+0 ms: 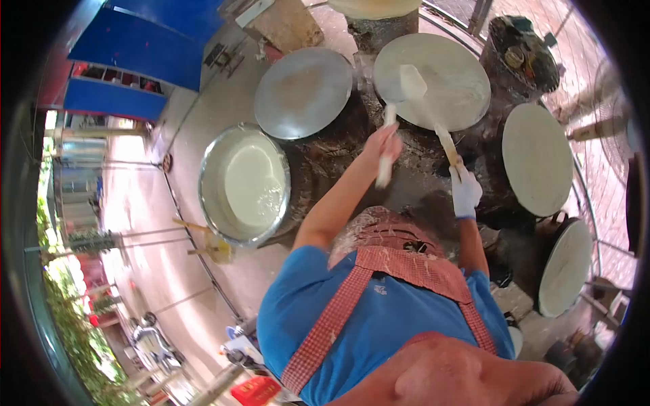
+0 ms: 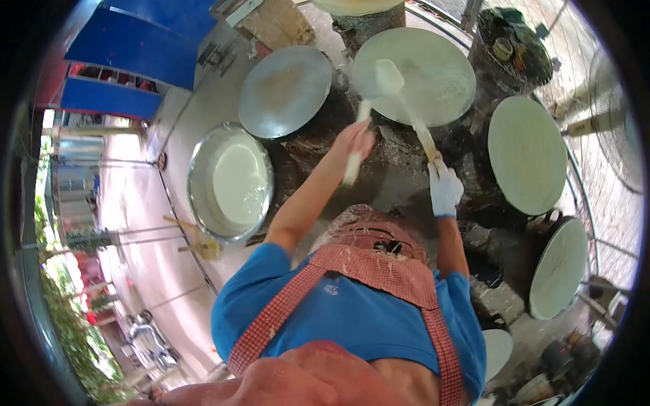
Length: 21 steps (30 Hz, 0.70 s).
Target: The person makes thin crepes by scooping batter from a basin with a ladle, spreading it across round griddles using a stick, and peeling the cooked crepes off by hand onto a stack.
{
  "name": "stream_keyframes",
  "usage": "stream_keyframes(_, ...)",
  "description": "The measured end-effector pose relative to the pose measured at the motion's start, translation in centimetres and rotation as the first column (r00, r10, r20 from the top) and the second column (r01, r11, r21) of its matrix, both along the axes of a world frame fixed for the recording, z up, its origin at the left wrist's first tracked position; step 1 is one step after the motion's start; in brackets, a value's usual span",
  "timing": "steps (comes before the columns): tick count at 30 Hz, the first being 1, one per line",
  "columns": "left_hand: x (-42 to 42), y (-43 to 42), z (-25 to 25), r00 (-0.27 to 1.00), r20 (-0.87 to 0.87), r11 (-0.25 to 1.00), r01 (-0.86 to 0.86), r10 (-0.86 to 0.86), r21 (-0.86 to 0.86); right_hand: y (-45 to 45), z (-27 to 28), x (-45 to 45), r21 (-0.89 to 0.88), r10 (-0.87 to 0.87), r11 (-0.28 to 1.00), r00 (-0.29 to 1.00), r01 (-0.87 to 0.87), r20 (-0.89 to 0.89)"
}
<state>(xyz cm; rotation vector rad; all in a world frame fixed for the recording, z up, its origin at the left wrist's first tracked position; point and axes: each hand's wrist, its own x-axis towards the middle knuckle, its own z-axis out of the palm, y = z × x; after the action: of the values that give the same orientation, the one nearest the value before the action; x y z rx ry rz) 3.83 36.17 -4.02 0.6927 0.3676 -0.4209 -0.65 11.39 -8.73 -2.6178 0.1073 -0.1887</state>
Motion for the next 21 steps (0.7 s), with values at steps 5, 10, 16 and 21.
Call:
stream_keyframes(5,-10.1,5.6,1.2,0.928,-0.37,0.894,-0.208,0.052,-0.398,2.5,2.7,-1.6,0.248,0.172,0.944,0.964,-0.22,0.201)
stream_keyframes(10,-15.5,11.3,2.4,0.931,-0.363,0.483,-0.336,0.04,-0.809,8.8,1.7,-1.4,0.455,0.387,0.807,0.919,-0.376,0.072)
stream_keyframes(16,-28.0,20.8,0.2,0.887,-0.271,0.593,-0.453,0.374,-0.666,20.8,2.7,-0.9,0.639,0.585,0.74,0.67,-0.211,-0.457)
stream_keyframes(21,-33.8,31.3,-4.2,0.706,-0.328,0.767,-0.492,0.628,0.412,35.7,2.6,0.0,0.0,0.796,0.499,0.458,-0.867,-0.395)
